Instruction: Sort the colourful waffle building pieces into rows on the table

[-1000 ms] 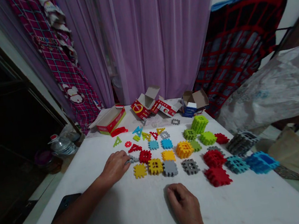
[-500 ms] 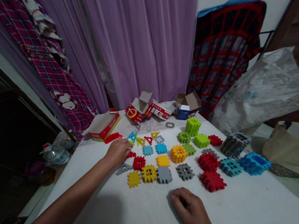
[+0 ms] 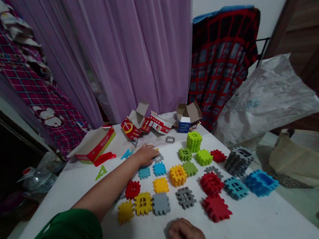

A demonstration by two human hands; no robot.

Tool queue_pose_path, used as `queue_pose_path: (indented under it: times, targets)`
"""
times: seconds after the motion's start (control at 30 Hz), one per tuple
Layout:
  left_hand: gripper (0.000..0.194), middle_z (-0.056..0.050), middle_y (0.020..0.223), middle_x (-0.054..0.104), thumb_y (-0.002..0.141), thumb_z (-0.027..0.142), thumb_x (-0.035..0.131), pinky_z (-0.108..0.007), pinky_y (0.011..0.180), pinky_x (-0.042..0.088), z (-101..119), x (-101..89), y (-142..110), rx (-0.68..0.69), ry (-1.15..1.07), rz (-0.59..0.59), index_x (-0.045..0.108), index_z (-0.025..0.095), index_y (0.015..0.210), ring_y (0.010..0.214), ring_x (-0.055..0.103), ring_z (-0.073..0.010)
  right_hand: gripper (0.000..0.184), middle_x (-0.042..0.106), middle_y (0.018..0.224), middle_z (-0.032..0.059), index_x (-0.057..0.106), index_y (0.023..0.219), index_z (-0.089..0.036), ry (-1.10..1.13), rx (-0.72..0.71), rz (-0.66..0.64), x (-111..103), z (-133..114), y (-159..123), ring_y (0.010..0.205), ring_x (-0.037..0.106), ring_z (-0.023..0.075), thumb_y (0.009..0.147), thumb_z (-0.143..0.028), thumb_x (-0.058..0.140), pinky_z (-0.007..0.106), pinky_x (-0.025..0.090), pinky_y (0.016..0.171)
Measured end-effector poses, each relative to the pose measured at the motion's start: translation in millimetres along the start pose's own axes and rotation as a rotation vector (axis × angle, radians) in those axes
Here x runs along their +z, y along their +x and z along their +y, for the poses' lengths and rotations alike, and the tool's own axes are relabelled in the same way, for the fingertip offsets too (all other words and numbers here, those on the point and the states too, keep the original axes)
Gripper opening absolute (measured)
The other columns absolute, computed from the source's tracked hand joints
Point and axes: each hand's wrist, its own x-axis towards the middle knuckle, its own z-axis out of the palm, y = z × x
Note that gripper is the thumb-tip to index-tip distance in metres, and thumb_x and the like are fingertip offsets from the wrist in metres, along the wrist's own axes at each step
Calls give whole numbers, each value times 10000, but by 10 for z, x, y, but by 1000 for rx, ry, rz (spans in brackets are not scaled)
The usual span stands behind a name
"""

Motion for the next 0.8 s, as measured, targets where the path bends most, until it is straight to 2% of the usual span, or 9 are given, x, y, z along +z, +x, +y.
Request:
queue_pose_path:
  times: [0.1,0.2,0.4,0.47,0.53,0.63,0.73,0.8]
  targets:
    - [442,-52,1272,669,775,212,632,-440,1056,264,-52,-10,95,28,30,-10,642,308,1206,1249,477,-268,447,569,625,7,604,661,-203,-10,-35,-22,38,103,-13,577,539,136,938,-525,467,221,411,548]
    - [351,-72,1182,705,788,236,627,-427,1032,286,-48,-34,129,46,57,11,681,286,1132,1188,520,-261,416,573,629,5,598,664,-202,-21,-64,-40,38,162,-7,580,551,133,945,-481,470,214,415,550]
    - [242,-108,1101,720,845,246,555,-427,1001,334,28,-39,95,36,60,51,690,223,1044,1100,590,-254,392,570,630,3,575,658,-201,-3,-52,-30,26,72,11,586,547,135,939,-458,483,222,416,561]
    - [214,-108,1048,731,860,225,531,-416,1007,344,47,-22,87,-25,-41,103,691,201,999,1057,617,-249,396,564,634,5,576,652,-199,13,-20,-7,22,22,17,594,540,138,933,-465,488,231,415,567]
    - [192,-112,1001,736,858,198,530,-402,1015,352,57,-6,91,-147,-215,178,694,183,956,1038,634,-255,389,567,643,8,585,655,-197,27,5,-9,4,-19,28,600,539,141,926,-462,496,233,420,574]
    - [212,-120,1023,732,843,172,540,-389,1008,379,51,8,120,-315,-418,284,689,179,994,1078,628,-280,346,597,669,17,614,682,-193,27,18,-86,-54,-66,60,623,565,147,918,-425,513,229,441,592]
    - [263,-114,1039,727,839,162,528,-366,931,444,19,19,159,-420,-526,342,676,178,1056,1067,637,-280,297,624,681,23,637,697,-190,14,13,-127,-107,-98,94,635,588,154,902,-382,540,226,455,602]
    - [248,-88,945,732,826,158,529,-326,833,489,-8,31,161,-477,-640,354,679,169,1024,954,671,-245,289,627,678,22,639,697,-188,1,16,-123,-115,-107,108,635,593,155,898,-371,539,226,455,603]
